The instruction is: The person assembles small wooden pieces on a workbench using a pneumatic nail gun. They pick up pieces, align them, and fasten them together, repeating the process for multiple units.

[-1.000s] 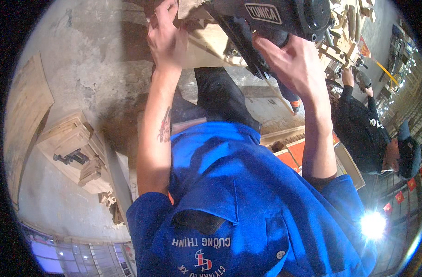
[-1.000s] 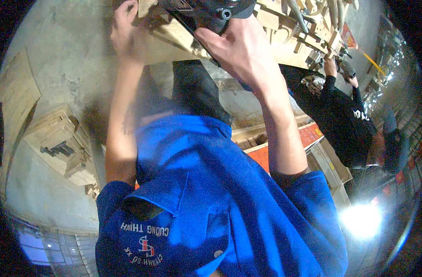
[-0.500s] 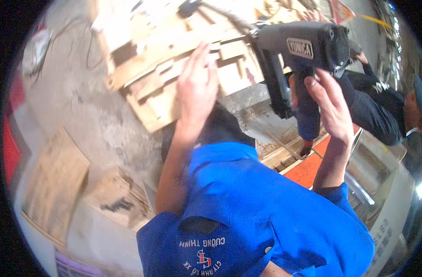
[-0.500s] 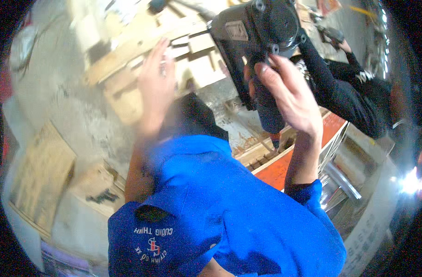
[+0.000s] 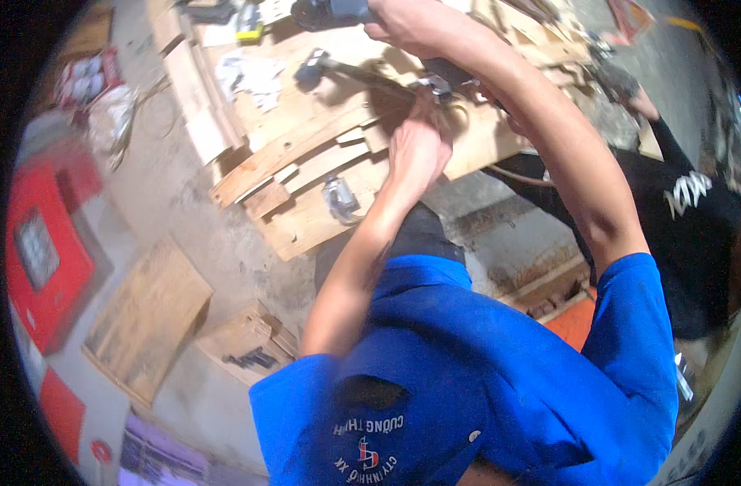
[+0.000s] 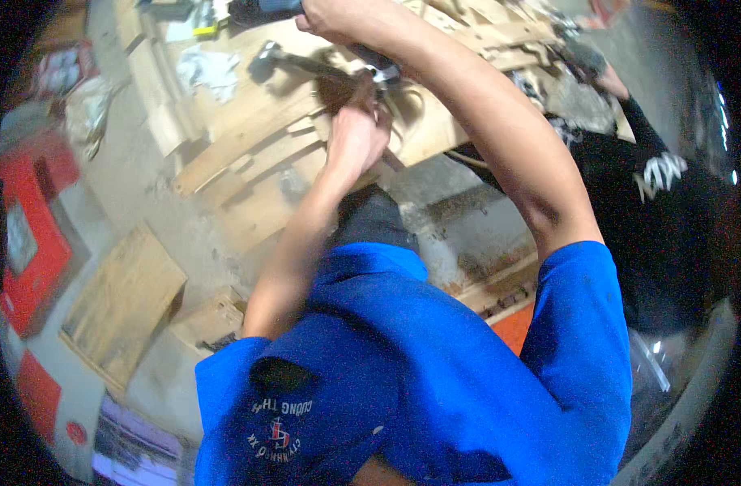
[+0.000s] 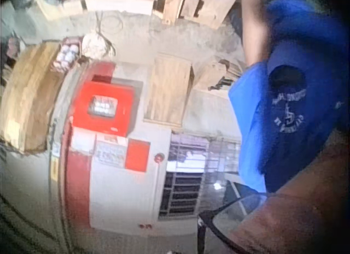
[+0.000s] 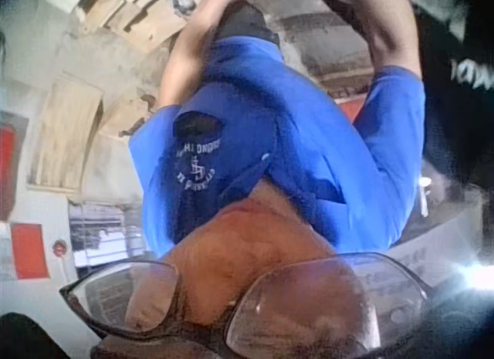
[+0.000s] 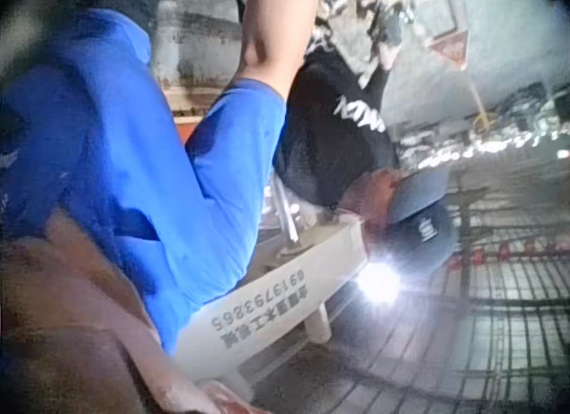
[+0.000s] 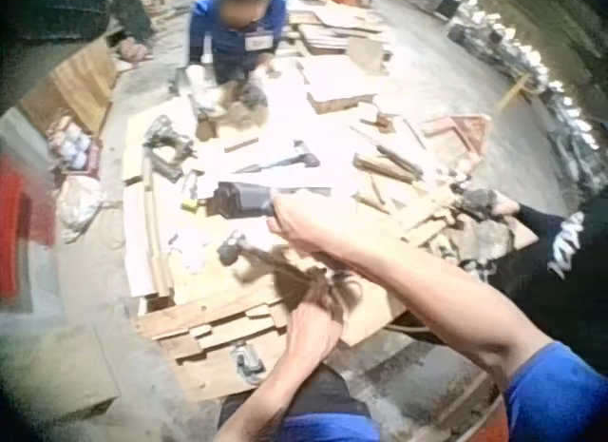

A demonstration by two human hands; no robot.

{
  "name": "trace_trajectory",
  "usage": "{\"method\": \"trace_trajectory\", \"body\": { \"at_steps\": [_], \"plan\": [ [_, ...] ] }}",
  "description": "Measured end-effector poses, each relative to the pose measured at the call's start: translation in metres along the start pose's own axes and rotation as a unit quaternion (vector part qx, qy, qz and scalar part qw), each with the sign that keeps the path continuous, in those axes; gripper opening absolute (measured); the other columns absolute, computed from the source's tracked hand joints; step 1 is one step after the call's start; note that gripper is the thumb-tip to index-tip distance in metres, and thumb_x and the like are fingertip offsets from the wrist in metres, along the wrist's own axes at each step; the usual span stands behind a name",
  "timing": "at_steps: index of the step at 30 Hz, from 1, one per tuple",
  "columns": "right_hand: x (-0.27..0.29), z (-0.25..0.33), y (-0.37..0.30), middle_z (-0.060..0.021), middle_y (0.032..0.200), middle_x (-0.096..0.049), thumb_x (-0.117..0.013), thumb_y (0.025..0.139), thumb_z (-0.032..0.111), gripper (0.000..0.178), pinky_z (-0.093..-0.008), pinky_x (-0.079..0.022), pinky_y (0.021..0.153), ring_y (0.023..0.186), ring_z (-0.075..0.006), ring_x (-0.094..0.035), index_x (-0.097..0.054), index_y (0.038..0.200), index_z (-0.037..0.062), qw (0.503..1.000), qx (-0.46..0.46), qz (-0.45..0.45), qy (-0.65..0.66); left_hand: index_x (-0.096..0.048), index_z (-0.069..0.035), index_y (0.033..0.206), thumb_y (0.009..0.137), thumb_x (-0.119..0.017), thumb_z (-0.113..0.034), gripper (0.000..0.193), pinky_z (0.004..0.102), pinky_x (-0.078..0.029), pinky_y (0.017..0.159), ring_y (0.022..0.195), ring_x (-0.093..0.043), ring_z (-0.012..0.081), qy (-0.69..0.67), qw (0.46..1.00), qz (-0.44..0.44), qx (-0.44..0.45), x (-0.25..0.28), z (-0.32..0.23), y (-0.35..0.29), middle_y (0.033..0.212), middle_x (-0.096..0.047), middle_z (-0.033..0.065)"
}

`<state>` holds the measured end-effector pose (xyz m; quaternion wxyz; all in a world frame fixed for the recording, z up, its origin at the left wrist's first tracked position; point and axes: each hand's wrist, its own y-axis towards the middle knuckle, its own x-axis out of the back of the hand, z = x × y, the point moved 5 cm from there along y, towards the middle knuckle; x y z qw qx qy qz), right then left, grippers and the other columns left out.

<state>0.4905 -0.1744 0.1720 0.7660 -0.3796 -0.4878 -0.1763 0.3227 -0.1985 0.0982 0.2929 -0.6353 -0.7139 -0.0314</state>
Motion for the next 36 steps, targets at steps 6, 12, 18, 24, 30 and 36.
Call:
{"method": "trace_trajectory", "body": {
  "at_steps": [6,12,18,24,30,36],
  "plan": [
    [-0.059,0.06,0.043,-0.0225,0.075,-0.067,-0.061,0.093,0.022,0.033,-0.0509,-0.054,0.064,0.069,-0.0388,-0.068,-0.06,0.106,-0.0074,0.969,0.181,-0.033,-0.164,-0.073,-0.004,0.114,0.093,-0.062,-0.011,0.025,0.041,-0.053,0.093,0.105,-0.068,0.0326,-0.08,0.956,-0.23,0.162,0.097,0.137,-0.118,0.109,-0.073,0.0189],
    [-0.105,0.045,0.046,-0.0239,0.093,-0.072,-0.057,0.1,0.026,0.045,-0.0453,-0.058,0.071,0.085,-0.0382,-0.072,-0.049,0.132,-0.0048,0.985,0.125,0.006,-0.121,-0.063,0.008,0.126,0.098,-0.067,-0.016,0.037,0.0355,-0.052,0.094,0.112,-0.067,0.0251,-0.149,0.852,-0.383,0.326,0.178,0.281,-0.187,0.127,-0.069,0.021],
    [-0.123,0.037,0.039,-0.0268,0.109,-0.072,-0.054,0.104,0.046,0.065,-0.0548,-0.057,0.085,0.104,-0.0445,-0.07,-0.035,0.159,0.0168,0.986,0.073,-0.029,-0.149,-0.062,0.011,0.127,0.099,-0.072,-0.023,0.045,0.0318,-0.052,0.096,0.11,-0.068,0.0202,-0.286,0.883,-0.251,0.275,0.179,0.299,-0.151,0.124,-0.071,0.0196],
    [-0.11,0.04,0.023,-0.0255,0.113,-0.07,-0.059,0.101,0.031,0.052,-0.0503,-0.057,0.086,0.104,-0.0422,-0.069,-0.049,0.148,0.0103,0.985,0.057,-0.085,-0.141,-0.064,0.009,0.126,0.093,-0.079,-0.018,0.045,0.0304,-0.052,0.094,0.107,-0.069,0.0191,-0.43,0.853,-0.188,0.227,0.183,0.313,-0.148,0.118,-0.073,0.0163],
    [-0.092,0.122,-0.086,-0.016,0.115,-0.074,-0.06,0.101,0.019,0.036,-0.0428,-0.056,0.089,0.104,-0.0322,-0.071,-0.067,0.135,0.0121,0.955,0.169,-0.244,0.017,-0.068,0.007,0.121,0.085,-0.086,-0.026,0.052,0.0331,-0.053,0.093,0.104,-0.071,0.0199,-0.275,0.917,-0.154,0.243,0.184,0.324,-0.14,0.115,-0.075,0.0161],
    [-0.216,0.146,-0.147,-0.0104,0.107,-0.075,-0.059,0.105,0.029,0.038,-0.026,-0.055,0.066,0.08,-0.0119,-0.069,-0.068,0.13,0.0012,0.888,-0.186,0.071,0.414,-0.064,0.01,0.118,0.093,-0.079,-0.032,0.052,0.0342,-0.054,0.092,0.102,-0.069,0.0211,-0.403,0.875,-0.084,0.255,0.191,0.329,-0.146,0.114,-0.072,0.0169]
  ]
}}
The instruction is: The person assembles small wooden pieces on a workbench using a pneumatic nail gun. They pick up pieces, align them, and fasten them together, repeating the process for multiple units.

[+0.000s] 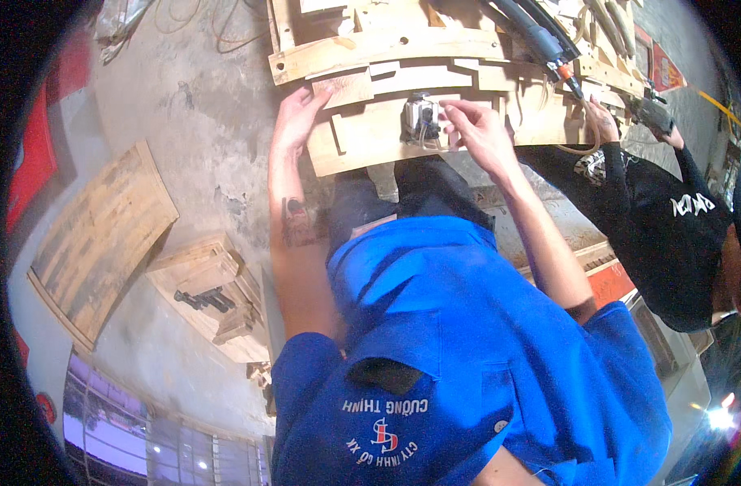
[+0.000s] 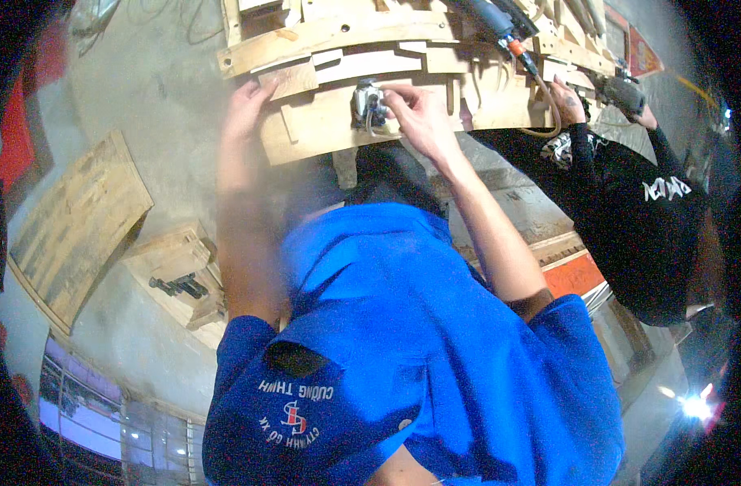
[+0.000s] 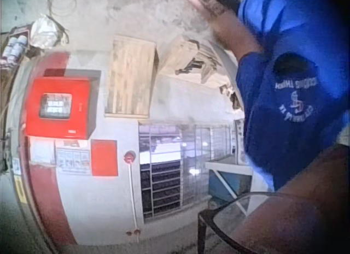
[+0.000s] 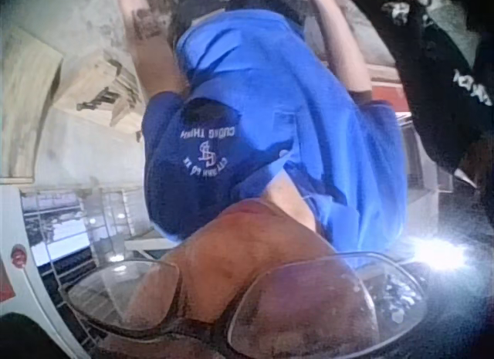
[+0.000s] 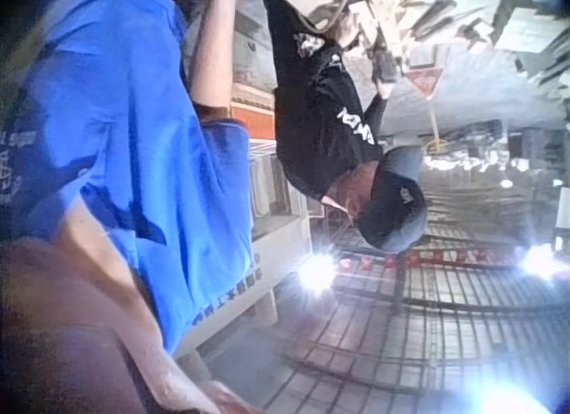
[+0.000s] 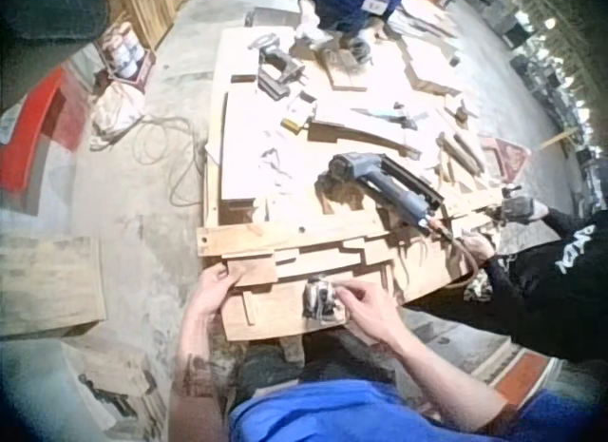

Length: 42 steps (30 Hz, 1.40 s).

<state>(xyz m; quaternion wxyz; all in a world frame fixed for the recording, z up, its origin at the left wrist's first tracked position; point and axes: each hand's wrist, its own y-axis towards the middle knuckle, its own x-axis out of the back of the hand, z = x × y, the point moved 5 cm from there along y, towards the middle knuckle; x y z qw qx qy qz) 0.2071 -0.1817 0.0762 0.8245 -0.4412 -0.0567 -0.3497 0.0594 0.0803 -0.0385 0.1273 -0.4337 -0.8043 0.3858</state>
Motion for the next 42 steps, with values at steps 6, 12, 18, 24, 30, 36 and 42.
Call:
{"method": "trace_trajectory", "body": {
  "at_steps": [6,12,18,24,30,36,42],
  "plan": [
    [-0.016,-0.047,0.038,-0.002,0.08,-0.067,-0.062,0.103,0.041,0.039,-0.0229,-0.037,0.044,0.055,-0.0077,-0.055,-0.068,0.111,0.0032,0.927,-0.157,-0.03,0.338,-0.064,0.009,0.127,0.099,-0.073,-0.034,0.052,0.0324,-0.052,0.097,0.11,-0.066,0.0185,0.008,1.0,0.007,0.023,0.0,-0.003,-0.007,0.121,-0.071,0.0155],
    [-0.02,-0.067,0.068,0.0025,0.069,-0.055,-0.076,0.095,0.036,0.03,-0.0236,-0.034,0.041,0.05,-0.0064,-0.048,-0.061,0.093,0.0102,0.825,-0.181,-0.094,0.527,-0.059,0.007,0.137,0.1,-0.07,-0.041,0.061,0.0304,-0.054,0.087,0.108,-0.068,0.0196,0.041,0.998,-0.026,0.039,-0.015,-0.015,-0.022,0.128,-0.069,0.015],
    [0.001,-0.061,0.054,0.0035,0.063,-0.05,-0.076,0.092,0.032,0.029,-0.0283,-0.033,0.042,0.049,-0.009,-0.046,-0.059,0.081,0.0103,0.877,-0.158,-0.108,0.44,-0.052,0.005,0.144,0.098,-0.071,-0.045,0.071,0.0219,-0.058,0.064,0.096,-0.073,0.0199,0.04,0.98,-0.005,0.193,-0.007,-0.027,-0.051,0.128,-0.068,0.0174],
    [0.01,-0.019,-0.008,0.0009,0.058,-0.056,-0.067,0.099,0.037,0.037,-0.0262,-0.033,0.045,0.049,-0.0077,-0.049,-0.068,0.085,0.0032,0.92,-0.081,0.026,0.383,-0.046,0.002,0.15,0.084,-0.084,-0.034,0.084,0.0416,-0.047,0.11,0.127,-0.06,0.0331,0.375,0.925,-0.03,-0.057,-0.002,-0.089,-0.161,0.143,-0.059,0.0203],
    [-0.007,0.111,-0.021,0.0001,0.069,-0.064,-0.068,0.1,0.038,0.033,-0.0228,-0.042,0.053,0.058,-0.0065,-0.059,-0.071,0.097,0.0051,0.956,0.072,0.193,0.209,-0.029,-0.016,0.163,0.079,-0.083,-0.036,0.102,0.0493,-0.048,0.108,0.127,-0.057,0.046,0.468,0.852,0.06,-0.228,-0.084,-0.15,-0.179,0.146,-0.053,0.0245],
    [0.042,0.152,-0.018,-0.0017,0.095,-0.068,-0.062,0.105,0.033,0.053,-0.023,-0.05,0.076,0.092,-0.0083,-0.065,-0.052,0.149,0.0043,0.936,0.219,0.079,0.264,-0.025,-0.008,0.164,0.081,-0.073,-0.018,0.096,0.0433,-0.051,0.099,0.112,-0.068,0.0381,0.35,0.87,-0.142,-0.316,-0.083,-0.242,-0.059,0.123,-0.067,0.0291],
    [0.095,0.099,-0.059,-0.0095,0.09,-0.074,-0.063,0.099,0.024,0.04,-0.032,-0.055,0.073,0.078,-0.014,-0.068,-0.066,0.134,0.0062,0.974,0.188,0.017,0.125,-0.028,-0.006,0.163,0.08,-0.076,-0.026,0.098,0.0454,-0.048,0.104,0.122,-0.061,0.0415,0.411,0.835,-0.191,-0.312,-0.081,-0.296,0.111,0.132,-0.061,0.0311]
  ]
}}
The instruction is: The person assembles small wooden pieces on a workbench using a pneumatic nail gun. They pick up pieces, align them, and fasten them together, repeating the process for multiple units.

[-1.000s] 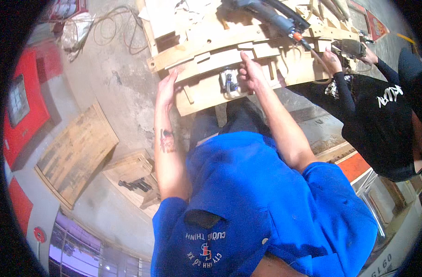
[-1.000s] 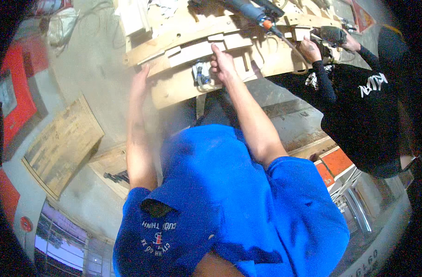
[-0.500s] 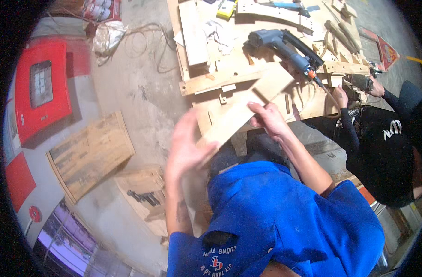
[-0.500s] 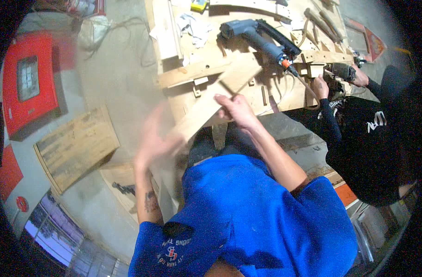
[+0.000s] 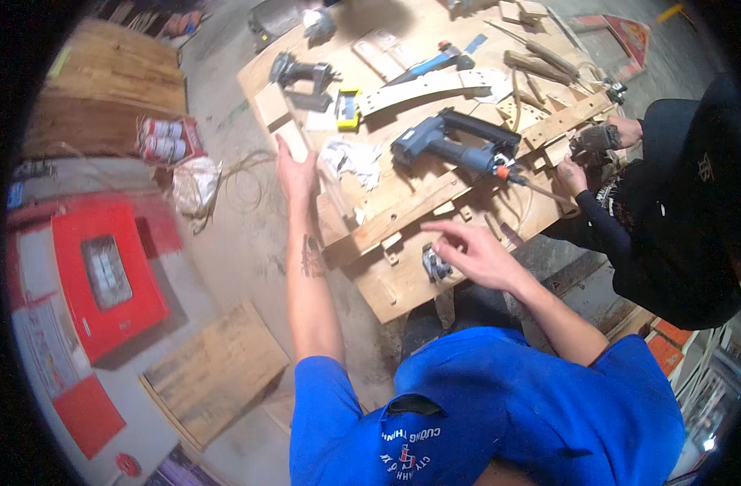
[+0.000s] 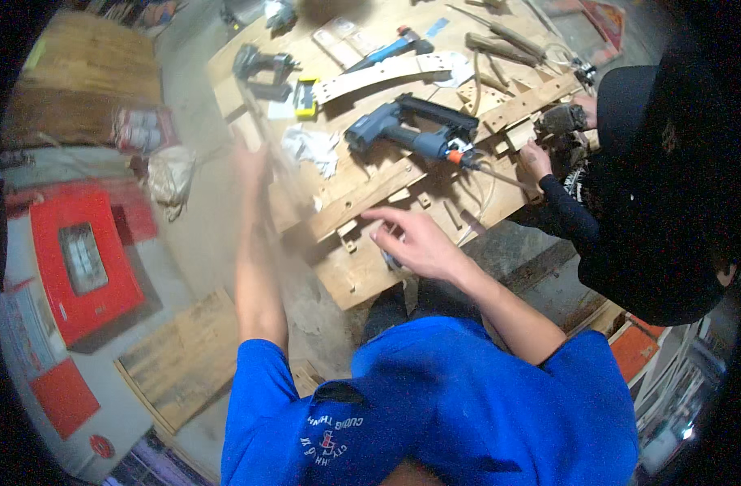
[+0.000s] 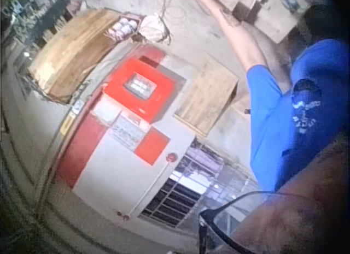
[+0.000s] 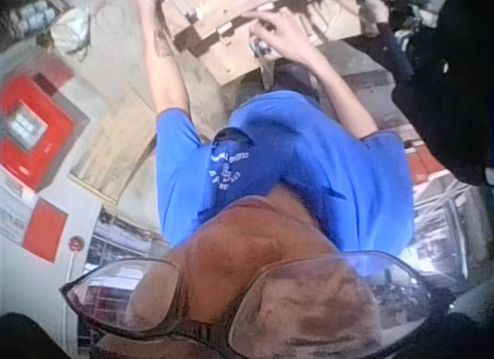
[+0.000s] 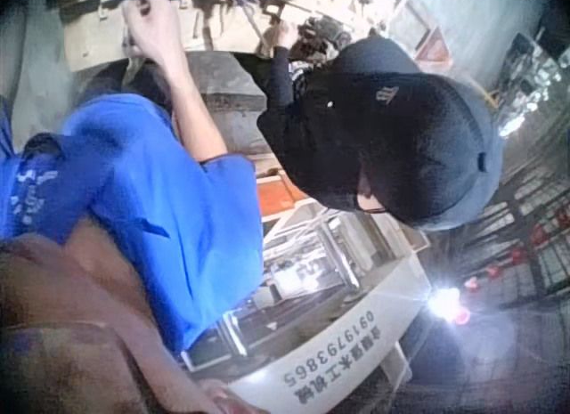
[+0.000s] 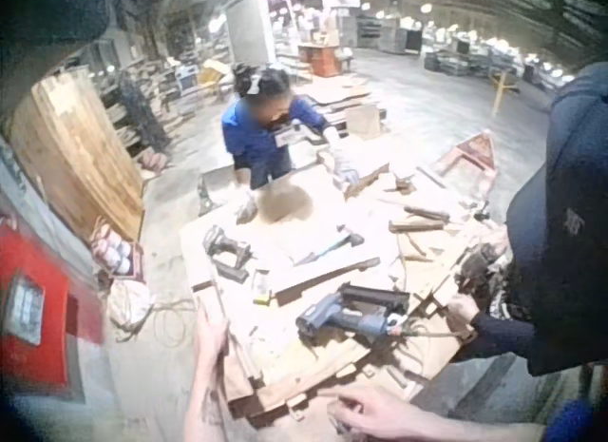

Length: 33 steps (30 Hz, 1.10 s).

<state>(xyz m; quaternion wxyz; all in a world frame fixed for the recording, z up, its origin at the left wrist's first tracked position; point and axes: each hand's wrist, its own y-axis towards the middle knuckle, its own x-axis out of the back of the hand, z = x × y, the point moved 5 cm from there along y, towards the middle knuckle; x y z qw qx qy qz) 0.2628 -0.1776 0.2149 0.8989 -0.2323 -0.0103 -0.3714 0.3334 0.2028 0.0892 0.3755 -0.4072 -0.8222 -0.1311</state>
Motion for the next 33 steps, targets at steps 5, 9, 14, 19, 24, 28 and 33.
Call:
{"method": "trace_trajectory", "body": {
  "at_steps": [5,9,14,19,24,28,33],
  "plan": [
    [0.07,0.029,0.03,-0.0156,0.1,-0.074,-0.063,0.098,0.023,0.037,-0.0376,-0.056,0.08,0.089,-0.0276,-0.073,-0.068,0.13,0.0063,0.982,0.115,-0.133,-0.071,-0.029,-0.002,0.161,0.081,-0.075,-0.032,0.097,0.0464,-0.046,0.107,0.126,-0.057,0.0448,0.056,0.997,-0.017,-0.049,-0.031,0.002,0.032,0.135,-0.059,0.0325],
    [0.115,0.056,0.087,-0.0152,0.107,-0.074,-0.063,0.099,0.022,0.036,-0.034,-0.055,0.08,0.09,-0.0239,-0.07,-0.068,0.131,0.0047,0.964,0.182,-0.188,-0.05,-0.033,0.0,0.159,0.086,-0.074,-0.039,0.092,0.0502,-0.041,0.113,0.132,-0.053,0.0448,0.204,0.979,-0.017,0.0,-0.015,-0.022,0.0,0.138,-0.057,0.0312],
    [0.087,0.054,0.128,-0.0031,0.108,-0.069,-0.063,0.103,0.02,0.037,-0.0255,-0.05,0.077,0.085,-0.0096,-0.058,-0.066,0.136,0.0041,0.977,0.173,-0.128,0.005,-0.058,-0.002,0.137,0.087,-0.07,-0.017,0.053,0.0489,-0.041,0.111,0.128,-0.053,0.0384,0.095,0.967,-0.191,-0.137,0.023,-0.053,-0.171,0.135,-0.057,0.0222],
    [0.004,0.012,0.12,-0.0014,0.102,-0.068,-0.061,0.106,0.023,0.034,-0.0217,-0.043,0.067,0.079,-0.006,-0.055,-0.066,0.134,0.004,0.99,0.136,0.02,-0.035,-0.059,-0.012,0.139,0.087,-0.069,-0.02,0.054,0.0503,-0.041,0.114,0.132,-0.052,0.0387,0.131,0.987,-0.084,0.045,0.043,0.043,-0.394,0.152,-0.046,0.0162],
    [-0.097,0.0,0.086,-0.0009,0.095,-0.064,-0.058,0.108,0.022,0.034,-0.0217,-0.042,0.067,0.079,-0.0071,-0.056,-0.064,0.136,0.003,0.968,0.125,0.166,-0.139,-0.058,-0.012,0.144,0.09,-0.065,-0.036,0.06,0.0505,-0.044,0.113,0.136,-0.052,0.0417,0.026,0.754,0.126,0.645,0.079,0.235,-0.632,0.158,-0.039,0.0232],
    [-0.196,-0.003,0.04,-0.0013,0.09,-0.063,-0.056,0.109,0.022,0.035,-0.0227,-0.044,0.069,0.077,-0.0072,-0.055,-0.064,0.135,0.0005,0.958,0.109,0.156,-0.216,-0.053,-0.001,0.144,0.092,-0.064,-0.041,0.066,0.0527,-0.046,0.11,0.136,-0.052,0.0426,-0.051,0.628,-0.01,0.776,0.123,0.357,-0.747,0.157,-0.042,0.026],
    [-0.341,-0.06,-0.033,-0.0049,0.085,-0.069,-0.057,0.107,0.029,0.041,-0.0255,-0.05,0.071,0.077,-0.0099,-0.062,-0.064,0.133,-0.0022,0.93,-0.02,0.159,-0.331,-0.055,0.001,0.143,0.094,-0.064,-0.048,0.07,0.0512,-0.044,0.113,0.137,-0.052,0.0414,-0.033,0.57,-0.224,0.79,0.172,0.61,-0.797,0.148,-0.053,0.0252]
  ]
}}
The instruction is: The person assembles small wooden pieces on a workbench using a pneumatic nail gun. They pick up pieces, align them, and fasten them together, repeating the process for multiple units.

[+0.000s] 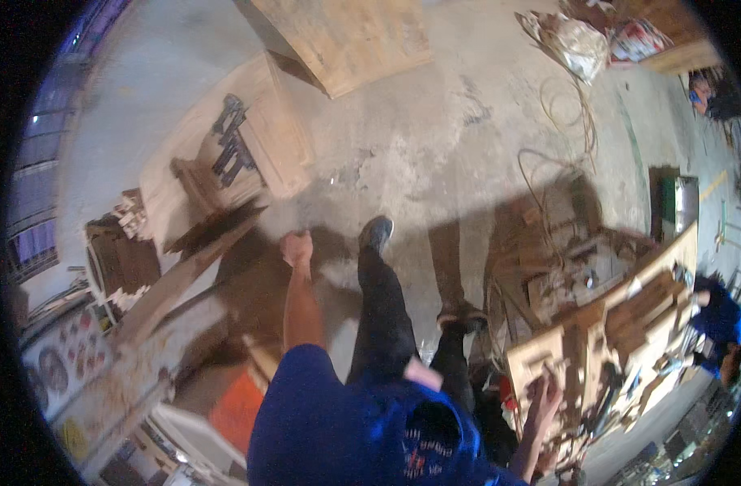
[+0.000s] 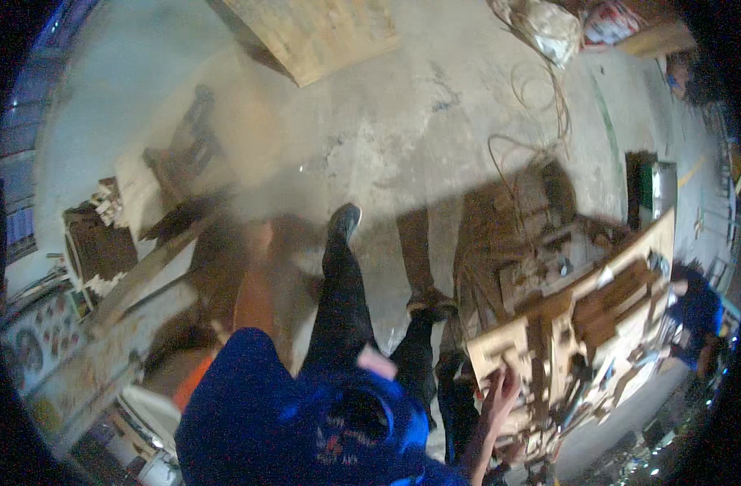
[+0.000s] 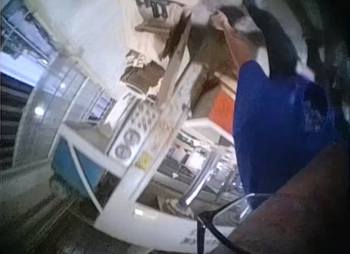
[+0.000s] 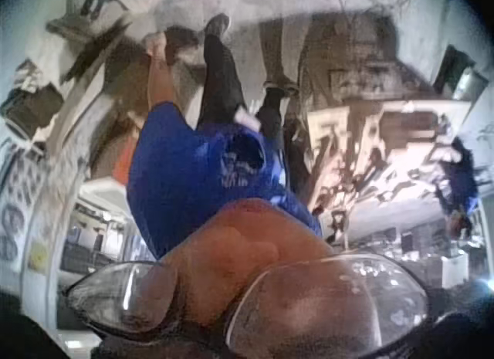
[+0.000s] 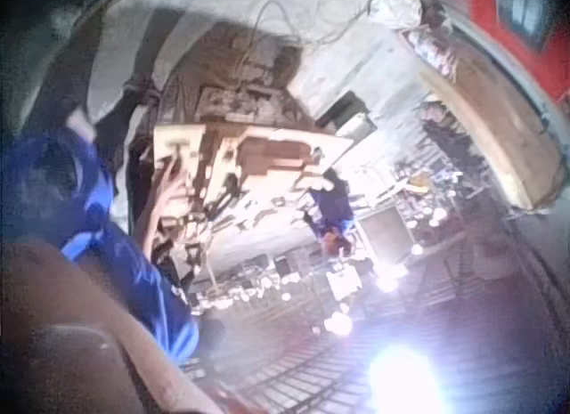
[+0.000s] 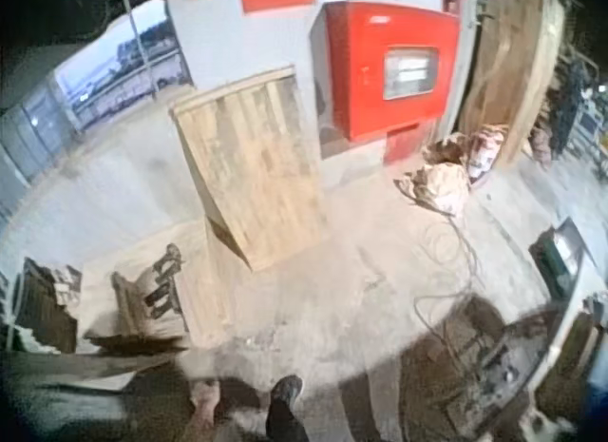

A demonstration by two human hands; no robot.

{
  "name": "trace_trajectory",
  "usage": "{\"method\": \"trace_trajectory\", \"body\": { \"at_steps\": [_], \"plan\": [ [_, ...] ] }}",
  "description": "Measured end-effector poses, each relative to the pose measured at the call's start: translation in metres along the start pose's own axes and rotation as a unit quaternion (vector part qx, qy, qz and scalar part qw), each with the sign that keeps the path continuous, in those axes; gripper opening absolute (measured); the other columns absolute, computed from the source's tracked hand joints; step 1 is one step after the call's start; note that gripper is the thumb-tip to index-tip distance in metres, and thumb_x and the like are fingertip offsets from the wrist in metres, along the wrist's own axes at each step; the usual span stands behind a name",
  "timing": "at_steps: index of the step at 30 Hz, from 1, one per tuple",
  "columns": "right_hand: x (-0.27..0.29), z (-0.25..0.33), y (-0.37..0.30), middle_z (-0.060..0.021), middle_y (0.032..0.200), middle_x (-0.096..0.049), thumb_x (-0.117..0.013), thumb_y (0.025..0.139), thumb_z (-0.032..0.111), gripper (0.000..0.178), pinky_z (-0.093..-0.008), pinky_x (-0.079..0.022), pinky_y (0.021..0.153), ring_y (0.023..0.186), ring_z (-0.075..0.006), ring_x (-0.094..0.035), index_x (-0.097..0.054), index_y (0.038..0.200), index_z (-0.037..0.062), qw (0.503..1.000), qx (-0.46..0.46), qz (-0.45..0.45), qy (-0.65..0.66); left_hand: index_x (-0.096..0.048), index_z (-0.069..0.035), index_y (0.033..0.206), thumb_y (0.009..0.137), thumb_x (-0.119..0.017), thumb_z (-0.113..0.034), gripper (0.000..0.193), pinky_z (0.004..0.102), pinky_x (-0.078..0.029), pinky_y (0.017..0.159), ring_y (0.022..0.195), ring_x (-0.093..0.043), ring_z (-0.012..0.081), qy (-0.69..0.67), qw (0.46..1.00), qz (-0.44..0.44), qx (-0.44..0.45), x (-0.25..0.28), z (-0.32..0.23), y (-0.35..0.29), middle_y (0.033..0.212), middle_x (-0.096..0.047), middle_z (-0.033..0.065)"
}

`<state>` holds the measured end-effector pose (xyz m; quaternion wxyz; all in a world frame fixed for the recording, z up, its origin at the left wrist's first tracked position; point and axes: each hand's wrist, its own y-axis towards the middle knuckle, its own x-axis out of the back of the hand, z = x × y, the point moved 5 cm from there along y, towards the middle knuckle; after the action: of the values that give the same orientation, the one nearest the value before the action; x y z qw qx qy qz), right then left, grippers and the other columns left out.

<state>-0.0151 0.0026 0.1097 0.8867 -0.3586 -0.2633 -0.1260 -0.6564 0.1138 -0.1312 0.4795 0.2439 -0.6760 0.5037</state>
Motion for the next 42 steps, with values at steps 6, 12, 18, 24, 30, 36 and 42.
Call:
{"method": "trace_trajectory", "body": {
  "at_steps": [6,12,18,24,30,36,42],
  "plan": [
    [-0.208,0.041,0.014,-0.015,0.116,-0.075,-0.06,0.103,0.021,0.037,-0.0369,-0.055,0.094,0.103,-0.0258,-0.071,-0.065,0.133,-0.0011,0.97,-0.115,0.19,-0.101,-0.057,-0.004,0.141,0.082,-0.075,-0.062,0.084,0.0476,-0.045,0.111,0.135,-0.053,0.0416,-0.05,0.992,-0.075,-0.083,-0.086,-0.046,0.291,0.145,-0.055,0.0266],
    [-0.252,0.07,0.037,-0.0134,0.106,-0.074,-0.062,0.1,0.017,0.035,-0.0351,-0.055,0.086,0.093,-0.0203,-0.07,-0.066,0.132,0.0032,0.951,-0.063,0.182,-0.241,-0.064,-0.003,0.134,0.081,-0.079,-0.058,0.078,0.0434,-0.049,0.101,0.121,-0.061,0.0311,-0.126,0.971,0.203,-0.026,-0.089,-0.046,0.337,0.131,-0.065,0.0185],
    [-0.199,0.079,0.027,-0.0087,0.104,-0.07,-0.058,0.106,0.029,0.044,-0.0303,-0.053,0.088,0.09,-0.015,-0.064,-0.061,0.137,-0.0009,0.98,-0.113,0.115,-0.118,-0.064,-0.001,0.13,0.094,-0.077,-0.03,0.048,0.0351,-0.052,0.094,0.103,-0.067,0.0175,-0.31,0.871,0.358,-0.131,0.011,-0.067,0.111,0.109,-0.072,0.0084],
    [-0.007,0.016,-0.028,-0.0098,0.122,-0.064,-0.043,0.112,0.042,0.055,-0.031,-0.052,0.085,0.097,-0.0147,-0.062,-0.047,0.153,0.0046,0.98,0.012,-0.075,0.186,-0.057,0.003,0.14,0.07,-0.091,-0.007,0.079,0.04,-0.053,0.099,0.115,-0.065,0.0235,0.034,0.747,0.485,-0.454,0.077,-0.156,-0.271,0.125,-0.062,0.015],
    [0.161,-0.182,-0.111,-0.007,0.109,-0.07,-0.057,0.105,0.039,0.069,-0.0275,-0.058,0.068,0.091,-0.013,-0.068,-0.032,0.16,0.0059,0.806,-0.143,-0.278,0.503,-0.064,-0.003,0.131,0.068,-0.085,-0.018,0.069,0.0444,-0.053,0.092,0.105,-0.065,0.0383,0.308,0.408,0.439,-0.739,0.029,-0.209,-0.62,0.113,-0.063,0.0182],
    [0.188,-0.315,-0.06,-0.0114,0.105,-0.071,-0.068,0.099,0.01,0.065,-0.028,-0.063,0.071,0.083,-0.0144,-0.069,-0.036,0.155,0.0033,0.69,-0.186,-0.341,0.611,-0.064,-0.003,0.134,0.08,-0.084,-0.021,0.06,0.0392,-0.052,0.097,0.114,-0.065,0.029,0.372,0.465,0.456,-0.661,-0.087,-0.237,-0.711,0.122,-0.065,0.0145],
    [0.179,-0.352,-0.011,-0.0145,0.111,-0.066,-0.072,0.096,0.007,0.069,-0.0296,-0.064,0.07,0.088,-0.0187,-0.068,-0.033,0.153,-0.0001,0.597,-0.254,-0.362,0.67,-0.049,0.0,0.148,0.098,-0.072,-0.013,0.056,0.037,-0.045,0.104,0.121,-0.061,0.0188,0.044,0.794,0.522,-0.308,-0.156,-0.244,-0.65,0.133,-0.065,0.0094]
  ]
}}
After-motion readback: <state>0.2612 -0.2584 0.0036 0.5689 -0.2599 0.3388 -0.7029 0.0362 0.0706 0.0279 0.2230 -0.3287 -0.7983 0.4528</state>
